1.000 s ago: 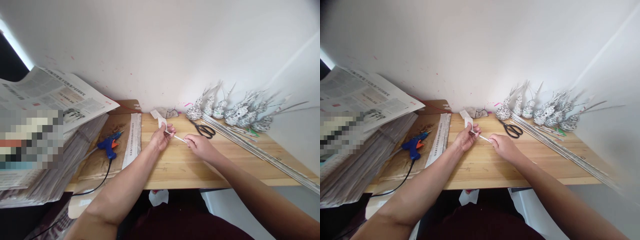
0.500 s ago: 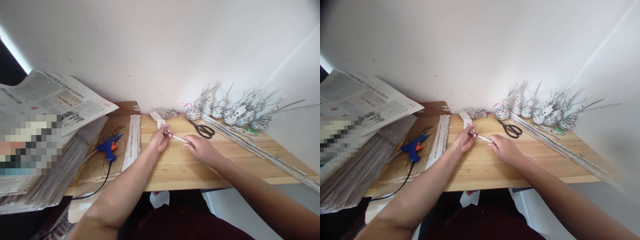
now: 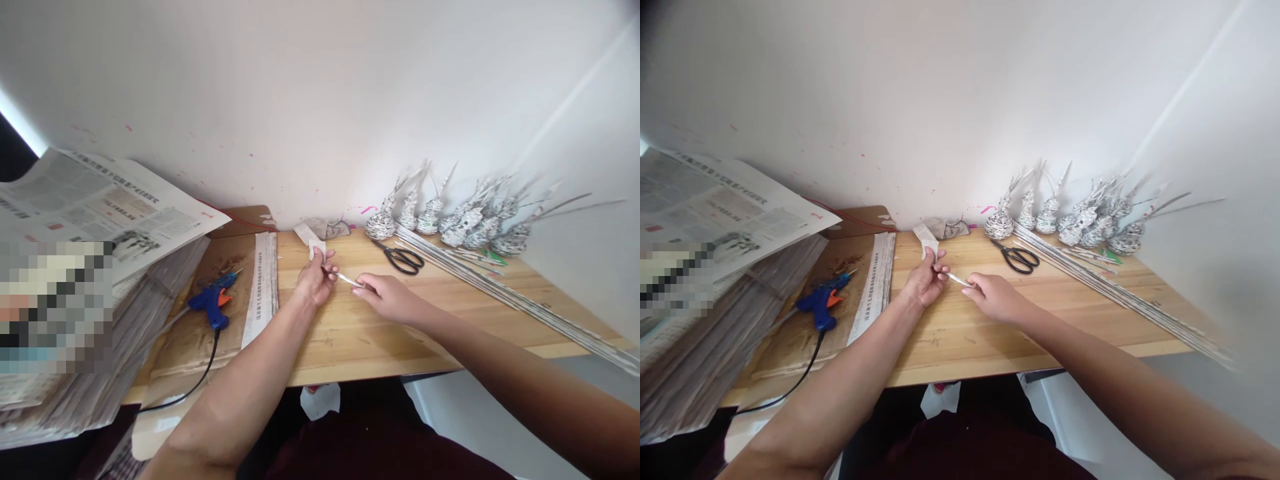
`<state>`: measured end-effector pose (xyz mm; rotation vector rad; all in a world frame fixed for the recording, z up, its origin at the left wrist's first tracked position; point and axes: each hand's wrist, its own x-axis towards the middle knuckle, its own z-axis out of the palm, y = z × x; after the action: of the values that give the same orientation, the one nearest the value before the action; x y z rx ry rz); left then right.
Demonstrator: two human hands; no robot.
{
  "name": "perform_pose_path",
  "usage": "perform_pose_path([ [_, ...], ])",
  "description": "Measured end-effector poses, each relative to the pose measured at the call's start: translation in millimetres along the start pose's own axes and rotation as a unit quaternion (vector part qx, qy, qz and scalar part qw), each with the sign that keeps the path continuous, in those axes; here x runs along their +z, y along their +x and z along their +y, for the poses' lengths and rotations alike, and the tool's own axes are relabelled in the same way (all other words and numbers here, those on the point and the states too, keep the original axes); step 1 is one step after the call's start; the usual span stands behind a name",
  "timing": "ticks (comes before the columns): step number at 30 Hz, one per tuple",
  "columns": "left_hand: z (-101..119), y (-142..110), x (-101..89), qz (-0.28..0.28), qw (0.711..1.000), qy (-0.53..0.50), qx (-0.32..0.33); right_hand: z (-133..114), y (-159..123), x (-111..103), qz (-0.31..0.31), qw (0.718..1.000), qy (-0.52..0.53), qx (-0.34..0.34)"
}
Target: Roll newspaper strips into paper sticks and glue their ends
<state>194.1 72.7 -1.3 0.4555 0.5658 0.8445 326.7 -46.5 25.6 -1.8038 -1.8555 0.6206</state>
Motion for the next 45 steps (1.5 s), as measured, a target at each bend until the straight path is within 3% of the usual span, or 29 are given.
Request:
perform_pose_path([
  [2, -1, 1, -0.5, -0.001, 1.000, 0.002, 0.002, -1, 1, 4, 0.059, 0.994, -0.078, -0.045],
  [4, 0, 1, -0.4, -0.004, 1.000, 0.011, 0.000, 0, 2, 6, 0.055, 0.995, -0.072, -0.045],
  [7, 0, 0, 0.4, -0.016, 0.999, 0.032, 0.002, 5, 3, 4, -0.028, 0.998, 0.056, 0.013],
  [10, 0, 0, 0.9, -0.018, 0.999, 0.041, 0.010, 7, 6, 2, -0.093, 0.980, 0.161, 0.071],
  [15, -1, 1, 0.3, -0.016, 0.999, 0.035, 0.008, 4, 12, 6, -0.018, 0.988, 0.147, 0.038],
  [20, 0, 0, 0.4, -0.030, 0.999, 0.032, 0.003, 9, 14, 6, -0.154, 0.943, 0.269, 0.123],
  [22, -1, 1, 0.7, -0.020, 0.999, 0.028, 0.004, 8, 14, 5, -0.121, 0.970, 0.194, 0.085],
  [24, -1, 1, 0.8, -0.007, 1.000, 0.024, 0.008, 4, 13, 6, -0.026, 0.999, 0.041, 0.006],
  [26, 0, 1, 0.8, -0.001, 1.000, 0.021, 0.009, 0, 12, 8, 0.043, 0.991, -0.112, -0.051],
  [29, 1, 1, 1.1, 0.000, 1.000, 0.019, 0.007, -2, 10, 13, 0.046, 0.974, -0.217, -0.044],
  [35, 0, -1, 2.0, -0.009, 1.000, 0.026, -0.010, 6, 12, 15, 0.016, 0.994, -0.102, -0.033],
  [41, 0, 0, 1.3, -0.002, 1.000, 0.023, 0.001, -2, 18, 17, 0.054, 0.981, -0.175, -0.059],
  [45, 2, -1, 1.7, -0.015, 0.999, 0.040, -0.024, -1, 21, 14, 0.008, 0.996, -0.088, -0.030],
])
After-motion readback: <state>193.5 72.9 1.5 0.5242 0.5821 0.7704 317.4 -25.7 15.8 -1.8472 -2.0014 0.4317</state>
